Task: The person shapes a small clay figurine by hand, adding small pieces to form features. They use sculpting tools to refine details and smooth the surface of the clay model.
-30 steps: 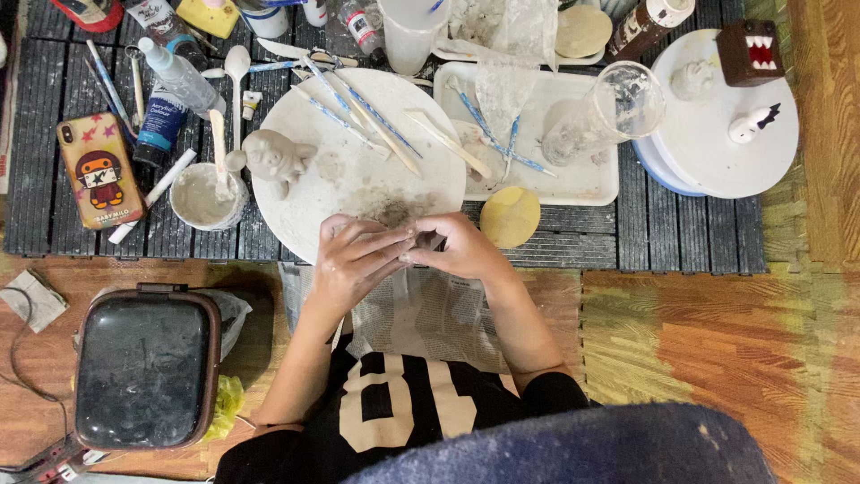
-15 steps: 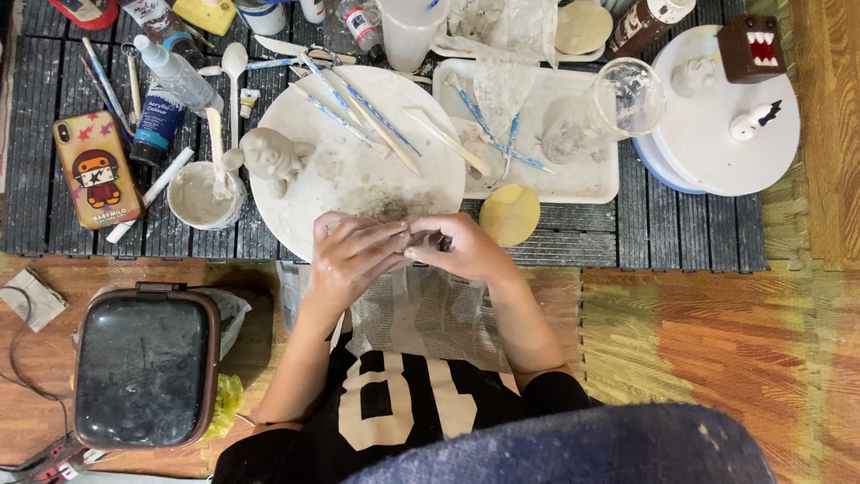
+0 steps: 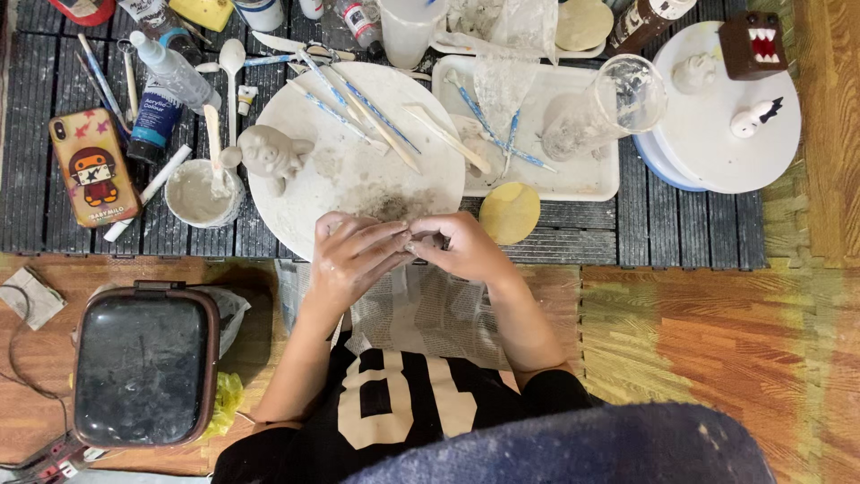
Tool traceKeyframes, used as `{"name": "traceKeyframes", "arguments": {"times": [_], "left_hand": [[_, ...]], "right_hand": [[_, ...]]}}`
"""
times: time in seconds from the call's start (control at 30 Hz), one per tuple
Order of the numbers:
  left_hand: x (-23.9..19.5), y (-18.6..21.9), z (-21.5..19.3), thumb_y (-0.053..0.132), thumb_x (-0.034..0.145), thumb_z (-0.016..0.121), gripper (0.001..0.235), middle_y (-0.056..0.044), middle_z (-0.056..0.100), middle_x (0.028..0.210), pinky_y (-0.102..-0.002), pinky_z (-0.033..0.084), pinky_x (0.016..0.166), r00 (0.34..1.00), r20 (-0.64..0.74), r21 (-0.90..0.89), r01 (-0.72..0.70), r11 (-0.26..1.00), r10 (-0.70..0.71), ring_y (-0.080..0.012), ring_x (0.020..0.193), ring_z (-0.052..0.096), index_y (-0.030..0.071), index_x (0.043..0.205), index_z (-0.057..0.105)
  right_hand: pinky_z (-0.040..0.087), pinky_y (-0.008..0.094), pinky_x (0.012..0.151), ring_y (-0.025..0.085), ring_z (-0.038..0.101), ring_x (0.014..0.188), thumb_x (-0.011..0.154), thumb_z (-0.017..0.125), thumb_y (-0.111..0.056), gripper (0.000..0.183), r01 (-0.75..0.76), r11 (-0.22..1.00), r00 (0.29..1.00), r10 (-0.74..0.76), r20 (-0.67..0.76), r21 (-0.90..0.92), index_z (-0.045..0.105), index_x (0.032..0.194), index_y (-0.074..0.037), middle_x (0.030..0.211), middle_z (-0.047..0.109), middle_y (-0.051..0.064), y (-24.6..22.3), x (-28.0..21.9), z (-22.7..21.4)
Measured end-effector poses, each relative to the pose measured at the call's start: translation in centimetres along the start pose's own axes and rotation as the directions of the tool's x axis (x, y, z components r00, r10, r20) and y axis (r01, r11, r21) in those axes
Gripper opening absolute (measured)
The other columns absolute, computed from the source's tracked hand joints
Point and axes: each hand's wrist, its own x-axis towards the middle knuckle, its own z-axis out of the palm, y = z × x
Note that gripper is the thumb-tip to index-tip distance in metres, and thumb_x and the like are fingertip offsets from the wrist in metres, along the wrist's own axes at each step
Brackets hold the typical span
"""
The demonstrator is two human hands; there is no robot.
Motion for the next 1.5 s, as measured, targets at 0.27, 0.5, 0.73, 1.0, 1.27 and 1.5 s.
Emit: {"name": "traceKeyframes", "arguments": {"times": [0.27,0.5,0.73,1.0,1.27,1.5], "left_hand": [[-1.3,-1.0,1.2,0.027,0.074,0.090,0.035,0.002,0.075,0.110,-0.034,0.039,0.093,0.991,-0.109,-0.116,0.067,0.991,-0.080,-0.0140,0.096,0.070,0.017,0.106,0.078],[-1.7,-0.9,1.5,0.029,0.073,0.092,0.042,0.003,0.074,0.102,-0.035,0.040,0.090,0.994,-0.078,-0.119,0.062,0.991,-0.071,-0.0144,0.089,0.067,0.017,0.111,0.077],[-1.2,-0.5,0.7,0.022,0.077,0.092,0.037,0.005,0.076,0.099,-0.034,0.039,0.090,0.996,-0.057,-0.037,0.067,0.997,-0.069,-0.0120,0.089,0.069,0.017,0.110,0.077],[-1.9,-1.0,1.8,0.024,0.080,0.091,0.032,0.006,0.077,0.099,-0.033,0.039,0.092,0.993,-0.111,-0.024,0.039,0.999,-0.041,-0.0095,0.087,0.067,0.021,0.108,0.078],[-2.4,-0.7,1.6,0.022,0.079,0.088,0.040,0.000,0.076,0.100,-0.037,0.042,0.097,0.952,0.024,-0.213,0.303,0.929,-0.305,-0.0169,0.094,0.069,0.016,0.117,0.078],[-2.1,-0.7,1.4,0.021,0.077,0.088,0.041,-0.005,0.077,0.106,-0.036,0.045,0.096,0.918,0.089,-0.348,0.392,0.852,-0.386,-0.0201,0.096,0.070,0.013,0.115,0.078]], "right_hand": [[0.058,0.028,0.092,0.010,0.070,0.104,0.101,0.066,-0.012,0.033,-0.021,0.982,1.000,0.018,0.017,0.188,0.064,0.132,-0.001,0.120,0.074,0.005,1.1,-0.3,-0.1],[0.055,0.027,0.077,0.008,0.067,0.086,0.092,0.076,-0.008,0.020,-0.139,0.980,0.987,0.149,-0.065,0.140,0.074,0.111,-0.001,0.095,0.075,0.003,0.7,-0.3,0.7],[0.055,0.022,0.068,0.006,0.070,0.080,0.089,0.077,-0.008,0.023,-0.006,0.999,0.994,0.012,-0.104,0.052,0.071,0.109,0.000,0.092,0.076,0.003,-0.7,-0.1,0.9],[0.057,0.024,0.069,0.007,0.071,0.079,0.096,0.073,-0.005,0.019,-0.041,0.999,0.993,0.042,-0.110,0.012,0.075,0.114,-0.001,0.094,0.078,0.005,-1.0,-0.5,0.3],[0.054,0.023,0.075,0.008,0.070,0.090,0.091,0.076,-0.001,0.032,0.056,0.992,0.984,-0.036,-0.172,0.112,0.070,0.123,0.000,0.104,0.077,0.005,-0.4,-0.9,0.8],[0.057,0.024,0.075,0.008,0.072,0.085,0.092,0.076,0.002,0.017,0.067,0.992,0.978,-0.043,-0.205,0.107,0.075,0.109,0.001,0.100,0.080,0.008,1.2,-1.1,0.9]]}}
